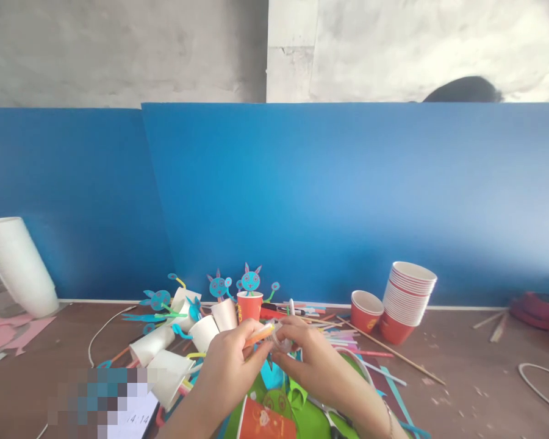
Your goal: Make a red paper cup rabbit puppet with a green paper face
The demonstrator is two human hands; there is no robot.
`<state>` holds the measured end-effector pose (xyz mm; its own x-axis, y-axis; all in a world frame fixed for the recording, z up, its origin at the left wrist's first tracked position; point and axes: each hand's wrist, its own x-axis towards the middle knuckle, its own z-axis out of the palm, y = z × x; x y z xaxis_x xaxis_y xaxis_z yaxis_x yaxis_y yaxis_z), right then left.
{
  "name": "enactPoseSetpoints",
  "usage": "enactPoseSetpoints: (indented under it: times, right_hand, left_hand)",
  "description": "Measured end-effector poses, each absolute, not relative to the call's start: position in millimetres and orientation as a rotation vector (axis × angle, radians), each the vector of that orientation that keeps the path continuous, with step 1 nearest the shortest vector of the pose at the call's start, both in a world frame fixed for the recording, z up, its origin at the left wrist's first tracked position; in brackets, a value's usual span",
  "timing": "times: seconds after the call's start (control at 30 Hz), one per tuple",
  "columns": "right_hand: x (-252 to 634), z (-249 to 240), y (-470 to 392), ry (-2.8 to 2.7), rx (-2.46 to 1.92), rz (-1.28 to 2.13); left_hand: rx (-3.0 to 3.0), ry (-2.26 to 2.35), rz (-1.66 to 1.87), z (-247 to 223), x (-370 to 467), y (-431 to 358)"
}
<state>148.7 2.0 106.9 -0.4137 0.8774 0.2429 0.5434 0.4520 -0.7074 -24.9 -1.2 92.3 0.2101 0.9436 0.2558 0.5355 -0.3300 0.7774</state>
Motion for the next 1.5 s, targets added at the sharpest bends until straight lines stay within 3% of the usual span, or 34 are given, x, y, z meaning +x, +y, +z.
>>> enactPoseSetpoints:
  times: [0.47,0.83,1.5]
  right_hand:
    - [147,106,-1,-2.092,-1.185,0.774]
    - [152,107,4,-2.090,-1.250,0.736]
    - [148,111,-2,-2.095,-1.257,0.753]
  left_hand:
    - [2.116,1.324,0.909,97,-26,-4]
    - [1.777,1.196,1.077,103,-32,-2]
    - [1.719,1.145,0.996,92,-27,1]
